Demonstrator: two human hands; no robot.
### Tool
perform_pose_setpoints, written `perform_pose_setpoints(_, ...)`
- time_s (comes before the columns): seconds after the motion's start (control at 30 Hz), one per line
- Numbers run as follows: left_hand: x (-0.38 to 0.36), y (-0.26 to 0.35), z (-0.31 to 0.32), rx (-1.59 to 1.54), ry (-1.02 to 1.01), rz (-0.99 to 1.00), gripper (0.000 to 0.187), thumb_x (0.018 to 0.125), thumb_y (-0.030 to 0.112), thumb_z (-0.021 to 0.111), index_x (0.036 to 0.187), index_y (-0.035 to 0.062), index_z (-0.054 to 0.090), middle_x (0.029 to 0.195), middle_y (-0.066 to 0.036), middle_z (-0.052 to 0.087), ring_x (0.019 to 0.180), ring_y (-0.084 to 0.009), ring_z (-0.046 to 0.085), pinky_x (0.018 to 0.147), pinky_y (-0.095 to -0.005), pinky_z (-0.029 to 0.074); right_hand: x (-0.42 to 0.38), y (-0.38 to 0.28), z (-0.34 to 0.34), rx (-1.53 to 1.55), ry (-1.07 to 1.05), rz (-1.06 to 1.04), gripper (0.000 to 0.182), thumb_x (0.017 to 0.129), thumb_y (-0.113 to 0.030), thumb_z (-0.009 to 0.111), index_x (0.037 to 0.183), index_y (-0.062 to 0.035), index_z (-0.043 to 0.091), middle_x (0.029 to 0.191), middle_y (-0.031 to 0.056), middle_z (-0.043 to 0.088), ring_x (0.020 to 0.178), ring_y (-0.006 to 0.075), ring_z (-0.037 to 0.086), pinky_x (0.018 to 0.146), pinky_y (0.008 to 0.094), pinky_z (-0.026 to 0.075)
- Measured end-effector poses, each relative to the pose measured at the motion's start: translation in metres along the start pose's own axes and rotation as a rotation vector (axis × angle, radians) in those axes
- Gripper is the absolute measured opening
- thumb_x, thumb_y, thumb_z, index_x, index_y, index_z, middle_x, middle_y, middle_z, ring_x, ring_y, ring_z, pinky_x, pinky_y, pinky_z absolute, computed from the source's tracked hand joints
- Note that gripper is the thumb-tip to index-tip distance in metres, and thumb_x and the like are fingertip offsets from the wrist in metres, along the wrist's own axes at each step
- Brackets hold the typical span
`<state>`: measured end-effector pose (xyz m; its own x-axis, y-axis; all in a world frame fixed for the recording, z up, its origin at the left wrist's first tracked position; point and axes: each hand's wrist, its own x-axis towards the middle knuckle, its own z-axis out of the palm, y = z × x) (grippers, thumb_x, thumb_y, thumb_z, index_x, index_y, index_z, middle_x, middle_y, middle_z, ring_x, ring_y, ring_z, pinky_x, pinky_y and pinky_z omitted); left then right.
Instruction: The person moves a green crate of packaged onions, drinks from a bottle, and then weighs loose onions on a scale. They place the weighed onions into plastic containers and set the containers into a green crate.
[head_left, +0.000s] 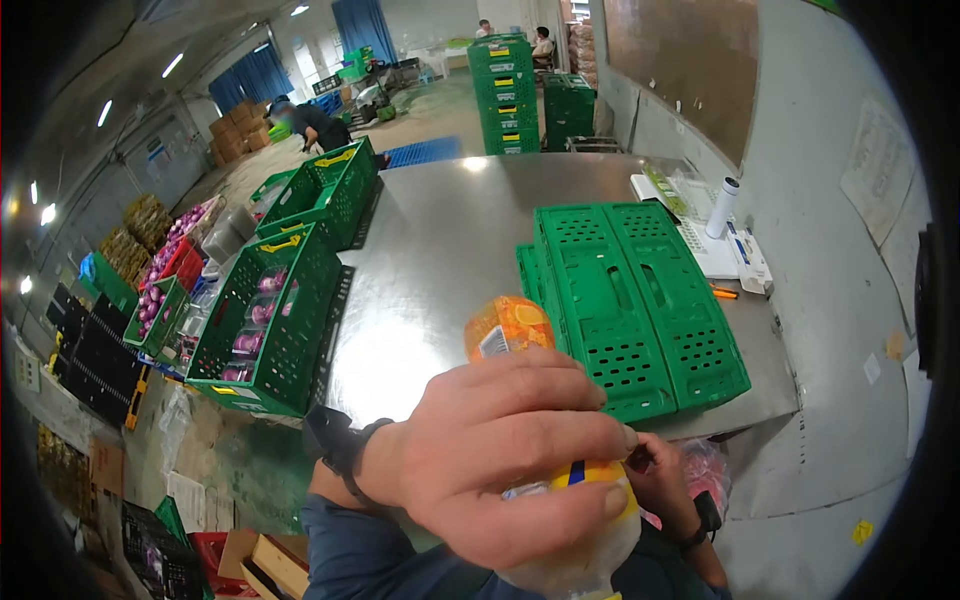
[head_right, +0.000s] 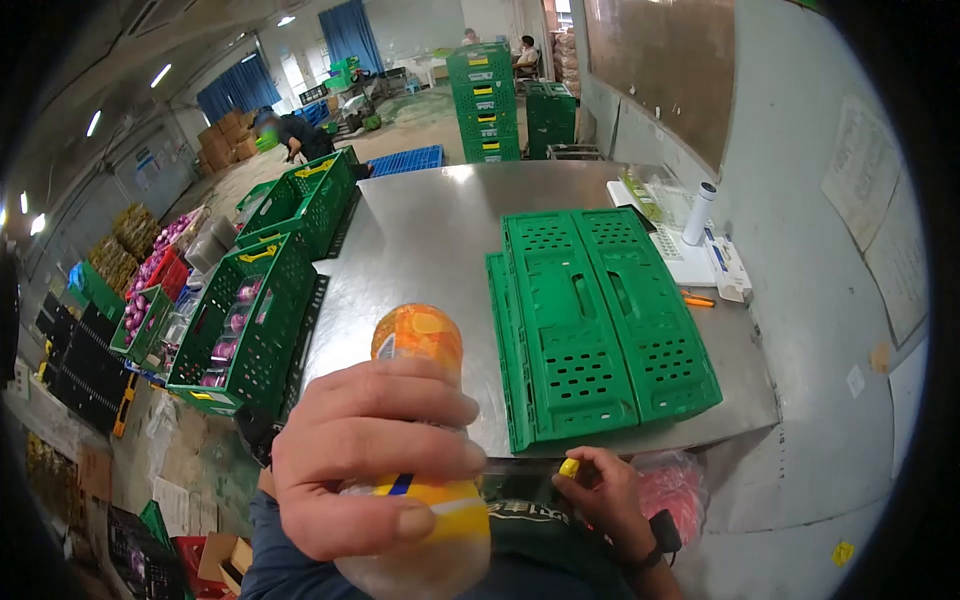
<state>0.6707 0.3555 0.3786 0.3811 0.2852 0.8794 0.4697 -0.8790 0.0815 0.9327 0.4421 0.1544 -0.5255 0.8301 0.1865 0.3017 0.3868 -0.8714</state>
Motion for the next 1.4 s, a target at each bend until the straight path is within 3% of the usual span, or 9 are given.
perform_pose_setpoints(0.2,0.008,-0.003,-0.010,0.113,0.034,0.082,0.033,0.091,0.021,0.069,0.120,0.0210,0.052,0.103,-0.016,0.072,0.084,-0.0413,0.071,0.079,-0.0568,0.060,0.001,0.011,0.001,0.013,0.031,-0.057,0.038,0.078,-0.013,0.088,0.110,-0.0044,0.070,0.084,0.0032,0.071,0.068,0.0075,0.065,0.064,0.0237,0.054)
perform_pose_setpoints(0.33,0.011,-0.001,-0.003,0.220,0.124,0.101,0.047,0.086,0.025,0.078,0.125,0.0253,0.051,0.106,-0.010,0.070,0.087,-0.0392,0.071,0.081,-0.0563,0.059,0.000,0.015,0.002,0.056,0.021,-0.011,0.038,0.078,-0.014,0.088,0.110,-0.0032,0.070,0.083,0.0026,0.070,0.067,0.0077,0.063,0.064,0.0237,0.054)
perform_pose_setpoints(0.4,0.031,-0.003,-0.004,0.252,0.165,0.233,0.047,0.086,0.022,0.076,0.126,0.0157,0.052,0.104,-0.019,0.070,0.084,-0.0398,0.070,0.074,-0.0506,0.061,0.000,0.011,0.002,0.056,0.008,0.024,0.038,0.078,-0.013,0.087,0.109,-0.0027,0.070,0.083,0.0024,0.070,0.066,0.0073,0.062,0.064,0.0235,0.053)
perform_pose_setpoints(0.5,0.033,-0.055,0.005,0.268,0.329,0.638,0.045,0.087,0.022,0.074,0.125,0.0106,0.054,0.104,-0.023,0.071,0.084,-0.0399,0.070,0.069,-0.0469,0.061,0.003,0.007,0.001,0.027,0.001,0.021,0.037,0.078,-0.013,0.088,0.108,-0.0020,0.070,0.082,0.0020,0.070,0.066,0.0062,0.061,0.063,0.0230,0.053)
perform_pose_setpoints(0.87,0.031,-0.014,0.002,0.239,0.346,0.326,0.045,0.086,0.024,0.073,0.126,0.0121,0.055,0.104,-0.023,0.070,0.085,-0.0402,0.070,0.070,-0.0482,0.060,0.007,0.003,0.002,0.044,0.001,-0.073,0.035,0.078,-0.010,0.087,0.107,-0.0003,0.070,0.081,0.0024,0.069,0.064,0.0063,0.060,0.061,0.0227,0.052)
perform_pose_setpoints(1.4,0.031,0.005,-0.005,0.231,0.329,0.201,0.047,0.085,0.026,0.073,0.127,0.0138,0.055,0.104,-0.023,0.070,0.085,-0.0407,0.070,0.072,-0.0499,0.060,0.005,-0.004,0.005,-0.050,0.009,-0.127,0.036,0.076,-0.011,0.088,0.106,-0.0012,0.070,0.079,0.0023,0.069,0.063,0.0066,0.060,0.060,0.0229,0.052)
